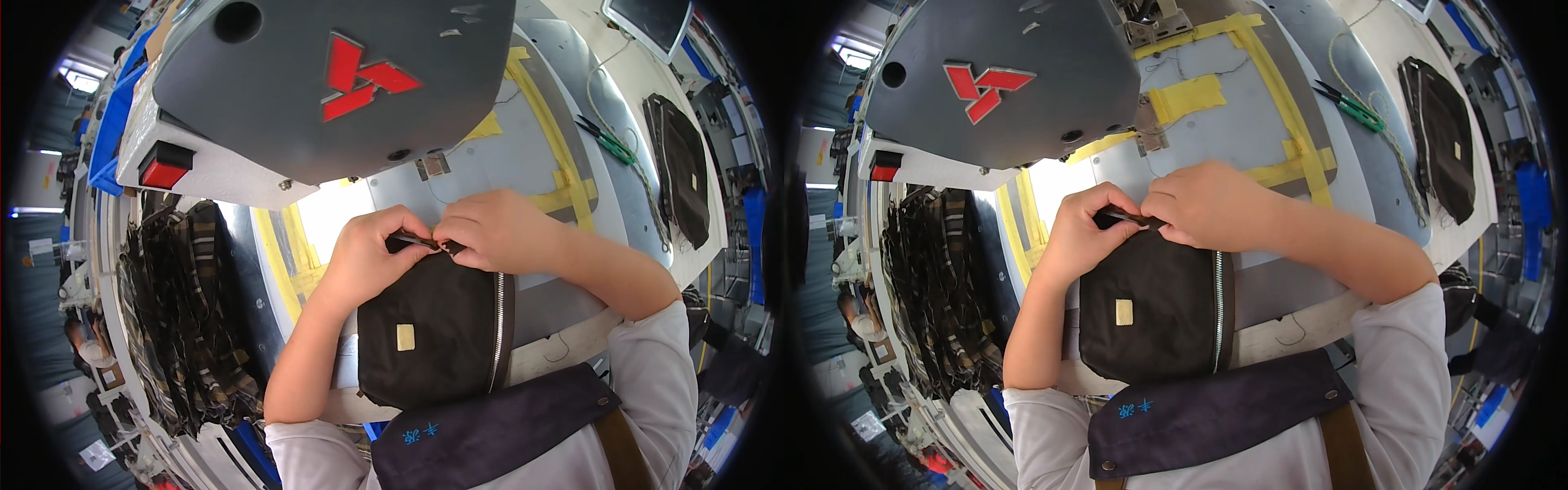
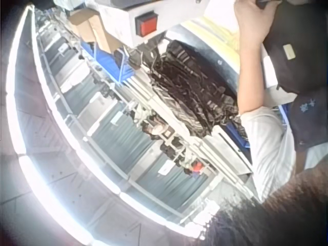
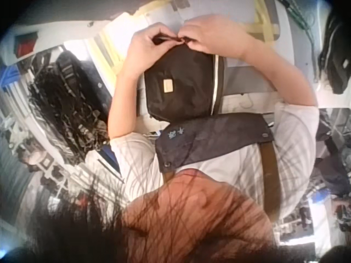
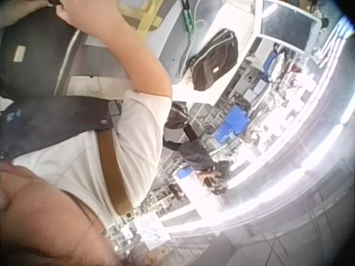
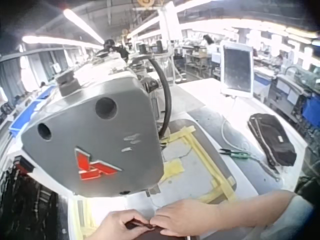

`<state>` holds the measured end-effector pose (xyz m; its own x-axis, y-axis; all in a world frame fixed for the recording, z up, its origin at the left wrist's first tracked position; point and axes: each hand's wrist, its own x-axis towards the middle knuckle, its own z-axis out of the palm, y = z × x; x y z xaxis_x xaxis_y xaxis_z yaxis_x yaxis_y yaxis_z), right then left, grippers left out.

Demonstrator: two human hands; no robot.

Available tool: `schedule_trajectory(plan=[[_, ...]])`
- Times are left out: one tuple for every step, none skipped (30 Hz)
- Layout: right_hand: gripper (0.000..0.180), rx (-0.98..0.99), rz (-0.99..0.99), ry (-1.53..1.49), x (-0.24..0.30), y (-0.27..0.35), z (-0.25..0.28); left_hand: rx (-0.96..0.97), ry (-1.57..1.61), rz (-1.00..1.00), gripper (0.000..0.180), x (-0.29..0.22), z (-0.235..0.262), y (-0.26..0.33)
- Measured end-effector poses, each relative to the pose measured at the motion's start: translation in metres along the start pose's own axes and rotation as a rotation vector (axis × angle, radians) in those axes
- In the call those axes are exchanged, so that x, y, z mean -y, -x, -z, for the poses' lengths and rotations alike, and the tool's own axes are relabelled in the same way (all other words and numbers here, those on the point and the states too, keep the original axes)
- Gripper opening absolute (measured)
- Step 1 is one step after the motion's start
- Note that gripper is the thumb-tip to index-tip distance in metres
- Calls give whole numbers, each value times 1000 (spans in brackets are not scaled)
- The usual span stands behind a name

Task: The person operates an industrial sewing machine to stitch the edges of black fabric bags. They repeatedly position the bag under the needle, guide it through the machine, and then remove it to place it aside. The process is repeated for multiple bags in a continuous assembly line fashion.

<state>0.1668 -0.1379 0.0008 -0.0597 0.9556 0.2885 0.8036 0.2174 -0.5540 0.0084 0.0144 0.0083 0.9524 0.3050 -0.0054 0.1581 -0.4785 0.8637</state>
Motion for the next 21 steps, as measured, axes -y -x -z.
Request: schedule_trajectory(plan=[[12, -19, -38, 21, 1, 1, -3, -50, -18, -62, 15, 1, -4, 1], [13, -38, -76, 43, 3, 0, -5, -101, -37, -124, 14, 1, -7, 1], [12, -60, -172, -79, 3, -1, -5, -155, -104, -217, 15, 0, -9, 1], [10, -82, -267, -201, 4, -3, -4, -211, -170, -310, 16, -1, -11, 1], [9, -104, -362, -324, 5, -5, -2, -266, -237, -404, 17, -2, -12, 0], [10, -66, -460, -417, 6, -6, 1, -285, -252, -439, 19, 0, -11, 0], [10, -26, -557, -510, 7, -8, 4, -304, -267, -475, 20, 3, -10, -1], [11, 14, -654, -603, 7, -9, 7, -324, -281, -510, 22, 5, -9, -1], [12, -4, -654, -650, 5, -9, 6, -343, -294, -519, 22, 6, -10, -1], [13, -21, -654, -698, 3, -8, 4, -361, -306, -527, 23, 6, -11, -1], [15, -39, -654, -745, 1, -8, 3, -380, -318, -536, 24, 5, -12, -1], [15, -71, -559, -675, 3, -7, 3, -389, -336, -533, 24, 4, -12, 0], [15, -102, -466, -605, 6, -6, 2, -398, -353, -530, 24, 2, -12, 0], [16, -133, -372, -535, 8, -6, 2, -406, -371, -527, 24, 1, -12, 1], [17, -111, -440, -549, 7, -6, 3, -397, -395, -578, 24, 0, -11, 0], [19, -89, -508, -563, 5, -7, 4, -388, -420, -629, 24, -2, -10, -2], [20, -66, -576, -577, 4, -8, 4, -378, -444, -680, 24, -3, -10, -3], [18, -77, -583, -597, 3, -8, 3, -382, -461, -689, 25, -3, -12, -2], [15, -88, -591, -617, 0, -8, 0, -386, -479, -698, 26, -2, -14, -2], [13, -99, -598, -638, -1, -8, -2, -389, -497, -707, 26, -1, -16, -2], [13, -130, -603, -641, 0, -8, -3, -364, -497, -612, 26, -3, -17, -1]])
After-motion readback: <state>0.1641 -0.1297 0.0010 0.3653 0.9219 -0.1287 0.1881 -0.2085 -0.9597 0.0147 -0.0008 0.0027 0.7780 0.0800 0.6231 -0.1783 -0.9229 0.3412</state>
